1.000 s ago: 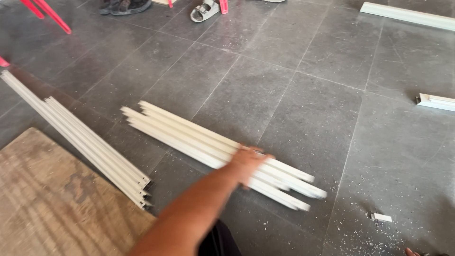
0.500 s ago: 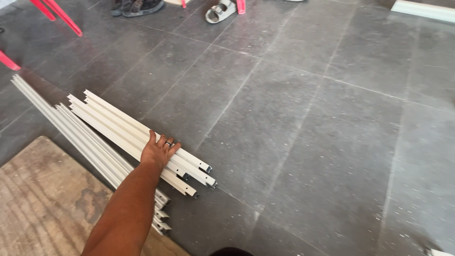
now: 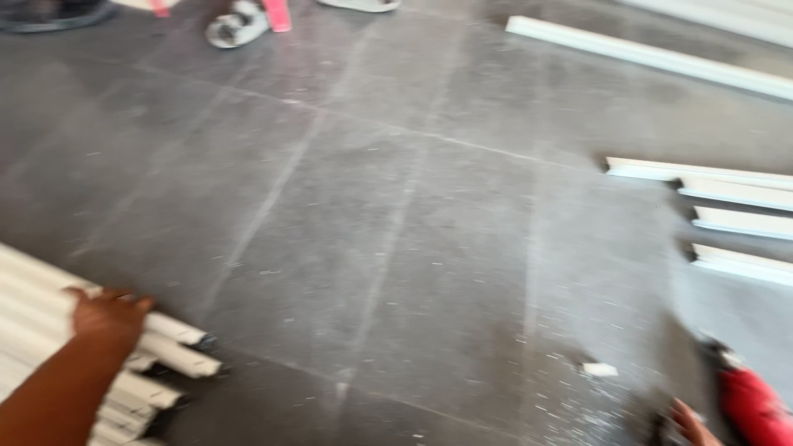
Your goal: The person drills holes into a stack of white PVC pipes using a red power drill. They then use a hammer to tap small metal brackets into the drilled holes. The person works on the floor, handling the pipes and tools with both hands.
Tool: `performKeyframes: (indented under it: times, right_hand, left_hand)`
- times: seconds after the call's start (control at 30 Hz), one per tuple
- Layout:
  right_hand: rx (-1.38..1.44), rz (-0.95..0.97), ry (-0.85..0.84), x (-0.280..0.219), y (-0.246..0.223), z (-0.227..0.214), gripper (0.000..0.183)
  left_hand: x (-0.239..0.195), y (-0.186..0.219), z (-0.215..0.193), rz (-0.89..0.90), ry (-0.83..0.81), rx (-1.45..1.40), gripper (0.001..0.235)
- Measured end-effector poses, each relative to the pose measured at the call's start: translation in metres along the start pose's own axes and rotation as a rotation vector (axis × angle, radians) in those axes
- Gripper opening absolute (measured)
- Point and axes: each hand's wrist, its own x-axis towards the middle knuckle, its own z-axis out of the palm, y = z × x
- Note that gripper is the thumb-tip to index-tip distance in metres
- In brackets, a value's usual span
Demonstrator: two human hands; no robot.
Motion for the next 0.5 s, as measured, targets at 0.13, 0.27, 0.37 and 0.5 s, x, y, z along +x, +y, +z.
performKeyframes:
  times: [0.13,0.27,0.37,0.5]
  right_hand:
    - [0.171,-0.064,0.070,-0.002,-0.027,-0.023,0.088]
    - [0.104,0.003,-0.106,-0.004,-0.064,-0.065,0.082]
    - [0.182,-0.126,-0.073,0.015,-0.073,-0.089,0.074]
    - [0.118,0.018,-0.059,0.068,-0.059,-0.106,0.074]
  left_hand:
    - [-0.006,0.027,-0.002,-0.084,0.088,-0.046,0.066]
    - [-0.042,0.075,-0.080,0.095,0.165,-0.324,0.074]
    - [-0.096,0.136,-0.159,0.285,0.303,-0.467,0.076]
    - [-0.177,0.223,-0.268,0.553,0.494,-0.486,0.072]
